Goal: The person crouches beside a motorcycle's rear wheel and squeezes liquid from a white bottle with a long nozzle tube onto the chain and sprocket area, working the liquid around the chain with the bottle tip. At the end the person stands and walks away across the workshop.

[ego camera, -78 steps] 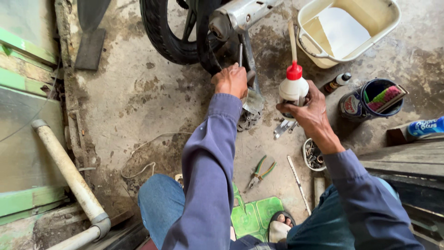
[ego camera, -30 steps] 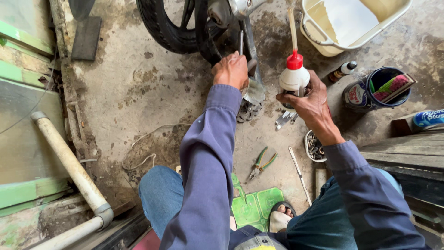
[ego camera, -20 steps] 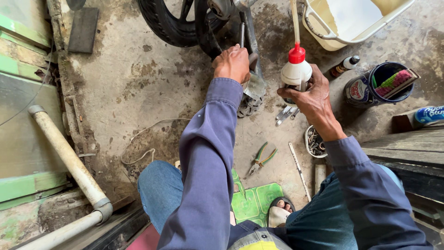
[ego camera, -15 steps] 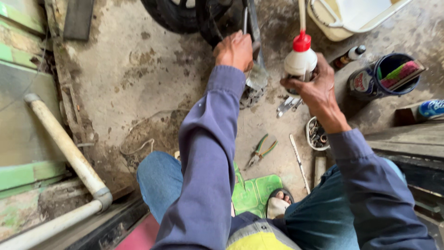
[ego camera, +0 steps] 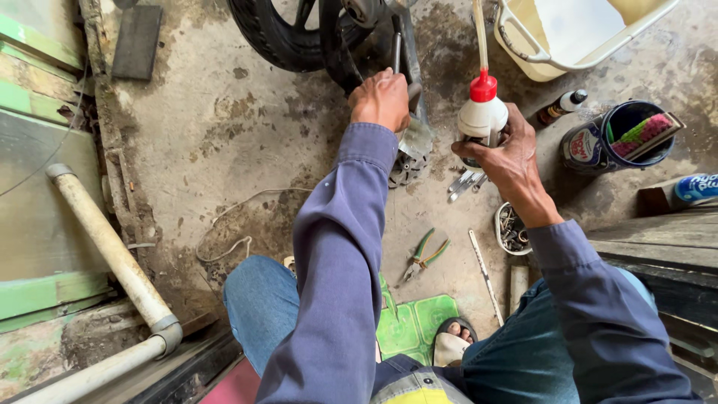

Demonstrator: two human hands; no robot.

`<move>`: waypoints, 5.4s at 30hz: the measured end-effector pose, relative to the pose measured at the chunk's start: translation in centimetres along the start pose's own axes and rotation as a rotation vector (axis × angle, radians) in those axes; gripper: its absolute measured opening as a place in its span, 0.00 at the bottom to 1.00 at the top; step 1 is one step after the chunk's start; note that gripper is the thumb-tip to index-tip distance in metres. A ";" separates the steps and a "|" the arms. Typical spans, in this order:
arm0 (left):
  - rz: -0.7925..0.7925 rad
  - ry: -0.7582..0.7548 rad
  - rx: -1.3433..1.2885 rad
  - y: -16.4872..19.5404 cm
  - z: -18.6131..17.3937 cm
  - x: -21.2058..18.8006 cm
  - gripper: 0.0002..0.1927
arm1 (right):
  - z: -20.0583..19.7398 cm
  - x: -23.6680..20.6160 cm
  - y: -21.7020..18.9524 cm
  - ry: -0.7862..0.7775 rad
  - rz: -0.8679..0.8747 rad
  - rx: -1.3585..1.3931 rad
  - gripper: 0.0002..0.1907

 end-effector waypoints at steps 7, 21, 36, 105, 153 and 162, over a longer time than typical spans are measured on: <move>0.015 0.017 -0.004 -0.1 0.0 0.2 0.11 | 0.0 0.1 0.0 0.006 0.012 -0.007 0.35; -0.060 -0.150 -0.005 -0.1 -0.2 0.3 0.18 | -0.1 0.0 -0.4 0.008 0.037 -0.007 0.35; -0.038 -0.047 0.001 0.1 -0.4 0.2 0.12 | -0.1 -0.2 -1.3 0.001 0.025 -0.083 0.34; 0.010 -0.022 0.013 -1.4 2.4 1.7 0.12 | 0.3 0.3 0.4 0.035 0.022 -0.154 0.34; 0.029 0.032 -0.013 -0.7 0.1 0.4 0.11 | 0.1 0.1 -0.3 0.010 0.051 -0.119 0.33; 0.074 0.126 -0.019 -0.9 0.7 0.4 0.16 | 0.1 0.0 -0.5 -0.021 -0.016 -0.106 0.33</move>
Point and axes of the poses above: each hand's wrist, its own x-axis towards the middle knuckle, its own z-axis out of the palm, y = z × x, the point moved 4 cm from there along x, towards the middle knuckle, and after that the axes turned 2 degrees about -y, right-handed, at the moved point
